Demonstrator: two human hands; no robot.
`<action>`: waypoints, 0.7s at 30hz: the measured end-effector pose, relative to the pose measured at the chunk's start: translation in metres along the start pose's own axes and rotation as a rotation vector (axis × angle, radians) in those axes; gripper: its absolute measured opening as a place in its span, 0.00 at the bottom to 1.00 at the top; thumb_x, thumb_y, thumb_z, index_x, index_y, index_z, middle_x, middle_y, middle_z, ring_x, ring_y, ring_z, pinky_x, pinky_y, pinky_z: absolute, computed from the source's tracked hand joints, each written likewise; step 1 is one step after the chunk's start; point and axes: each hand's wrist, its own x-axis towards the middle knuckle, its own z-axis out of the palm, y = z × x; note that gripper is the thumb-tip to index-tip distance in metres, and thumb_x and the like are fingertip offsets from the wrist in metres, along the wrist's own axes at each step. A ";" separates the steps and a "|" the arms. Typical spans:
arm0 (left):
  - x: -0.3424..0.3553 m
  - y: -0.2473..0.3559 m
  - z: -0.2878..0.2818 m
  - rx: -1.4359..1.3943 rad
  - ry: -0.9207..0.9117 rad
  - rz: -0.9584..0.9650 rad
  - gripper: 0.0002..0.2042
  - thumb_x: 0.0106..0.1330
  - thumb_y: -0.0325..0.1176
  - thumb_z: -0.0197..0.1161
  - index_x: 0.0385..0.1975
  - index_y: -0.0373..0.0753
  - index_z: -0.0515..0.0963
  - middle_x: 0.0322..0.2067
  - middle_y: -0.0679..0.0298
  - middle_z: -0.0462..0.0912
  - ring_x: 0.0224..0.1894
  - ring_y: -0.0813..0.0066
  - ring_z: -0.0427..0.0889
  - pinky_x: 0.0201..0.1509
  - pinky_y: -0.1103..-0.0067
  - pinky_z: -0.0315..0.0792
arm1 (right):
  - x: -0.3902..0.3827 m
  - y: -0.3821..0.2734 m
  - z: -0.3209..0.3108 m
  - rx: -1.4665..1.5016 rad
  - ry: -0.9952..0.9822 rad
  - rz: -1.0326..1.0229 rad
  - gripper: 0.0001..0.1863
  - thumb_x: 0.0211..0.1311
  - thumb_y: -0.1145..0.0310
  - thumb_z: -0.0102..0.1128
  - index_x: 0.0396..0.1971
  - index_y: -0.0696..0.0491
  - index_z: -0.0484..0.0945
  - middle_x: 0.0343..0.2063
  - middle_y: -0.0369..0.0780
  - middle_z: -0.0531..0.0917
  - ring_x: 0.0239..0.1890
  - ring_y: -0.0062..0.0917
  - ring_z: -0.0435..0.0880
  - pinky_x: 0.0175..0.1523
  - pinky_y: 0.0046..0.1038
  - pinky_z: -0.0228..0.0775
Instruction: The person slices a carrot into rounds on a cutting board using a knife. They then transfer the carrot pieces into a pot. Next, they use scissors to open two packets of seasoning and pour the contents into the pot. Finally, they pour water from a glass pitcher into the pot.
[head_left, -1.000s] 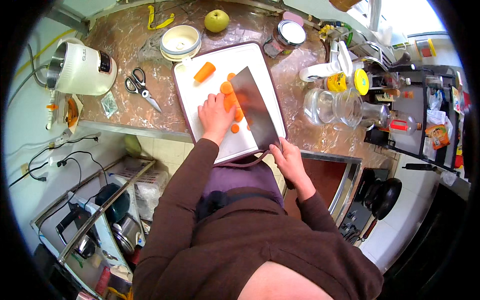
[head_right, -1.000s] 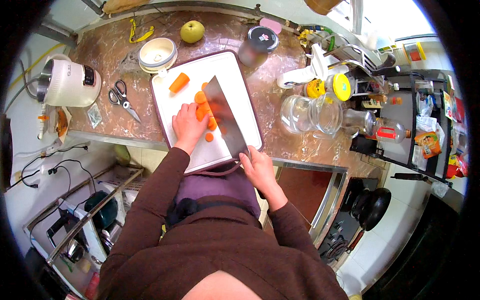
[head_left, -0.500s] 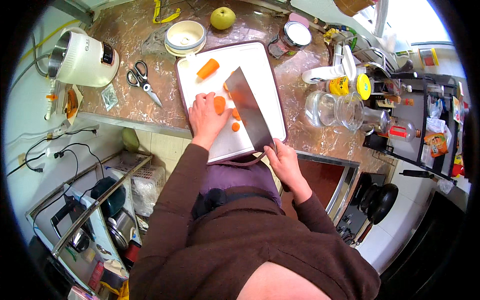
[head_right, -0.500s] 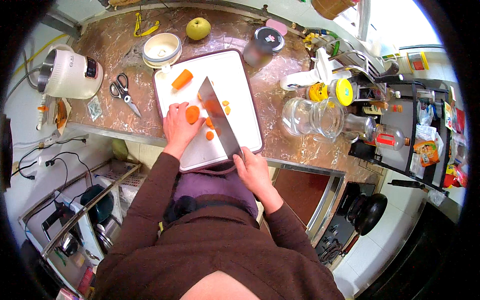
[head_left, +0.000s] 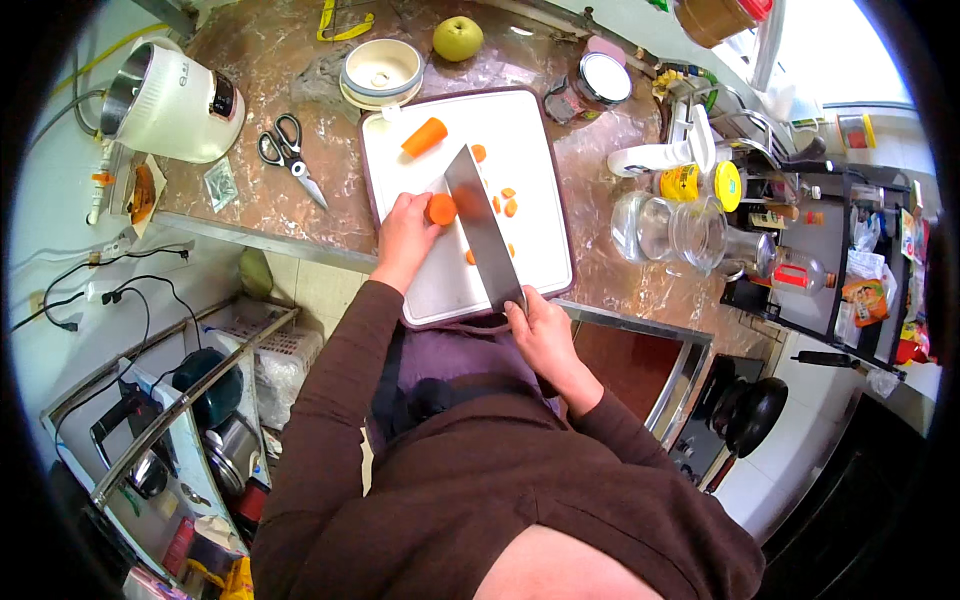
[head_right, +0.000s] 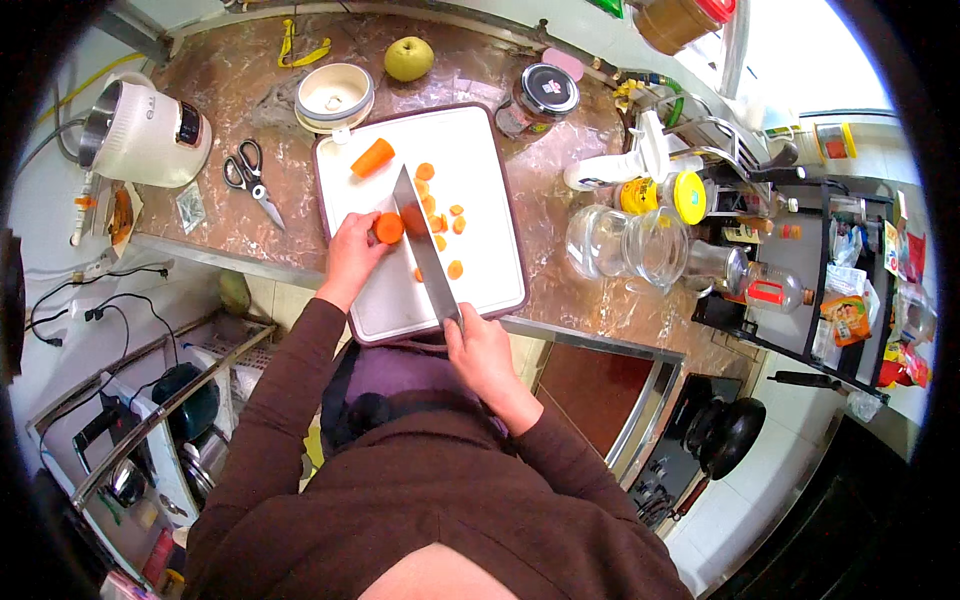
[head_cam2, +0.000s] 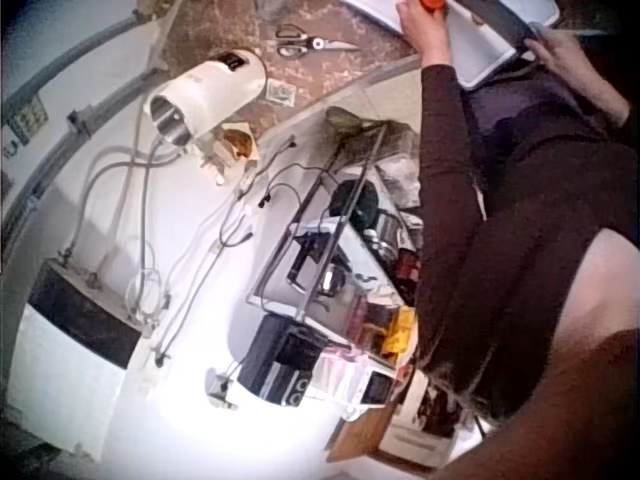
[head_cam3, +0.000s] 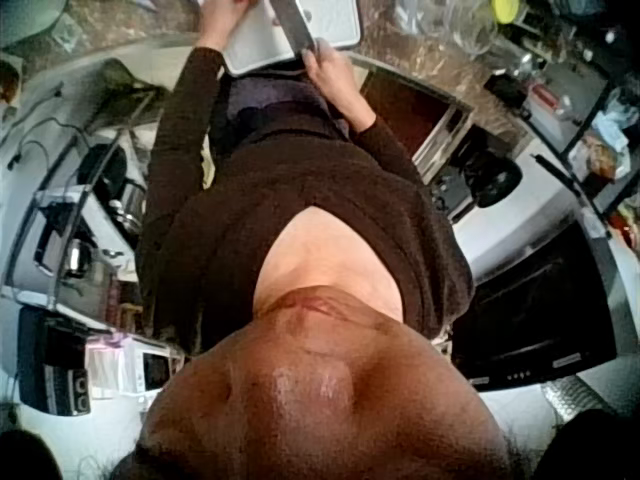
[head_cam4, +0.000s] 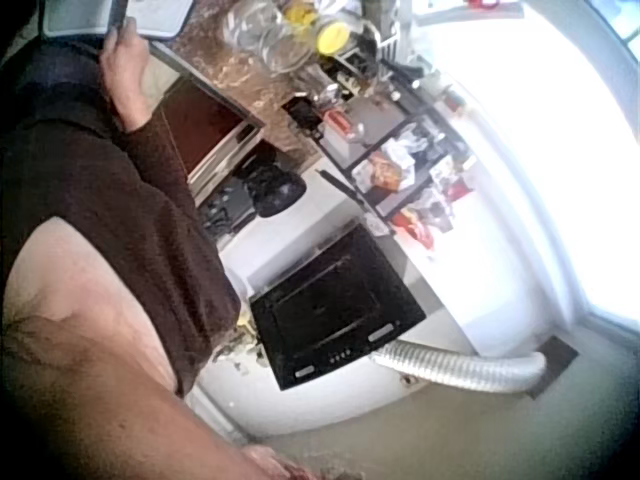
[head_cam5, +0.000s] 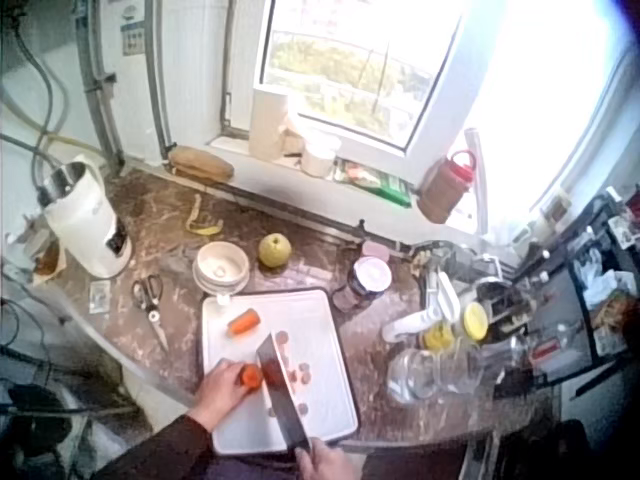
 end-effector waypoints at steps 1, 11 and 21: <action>-0.001 0.002 0.000 0.002 0.007 -0.012 0.23 0.47 0.30 0.70 0.46 0.39 0.75 0.38 0.59 0.75 0.40 0.58 0.78 0.43 0.69 0.74 | 0.000 0.000 0.000 -0.005 -0.003 -0.008 0.11 0.60 0.66 0.55 0.34 0.60 0.72 0.19 0.52 0.76 0.26 0.49 0.77 0.30 0.41 0.67; -0.017 0.013 -0.001 0.220 0.105 -0.035 0.25 0.45 0.43 0.73 0.42 0.42 0.73 0.37 0.63 0.75 0.39 0.64 0.77 0.40 0.67 0.69 | 0.008 0.002 -0.006 0.007 0.017 -0.031 0.10 0.59 0.68 0.55 0.37 0.57 0.74 0.20 0.53 0.78 0.26 0.52 0.77 0.34 0.47 0.68; -0.023 0.010 0.000 -0.255 0.160 -0.172 0.24 0.53 0.40 0.69 0.48 0.38 0.71 0.43 0.57 0.73 0.33 0.65 0.78 0.40 0.73 0.73 | 0.009 -0.008 -0.010 -0.093 0.041 -0.160 0.09 0.57 0.69 0.56 0.36 0.56 0.75 0.17 0.48 0.77 0.22 0.48 0.74 0.35 0.41 0.66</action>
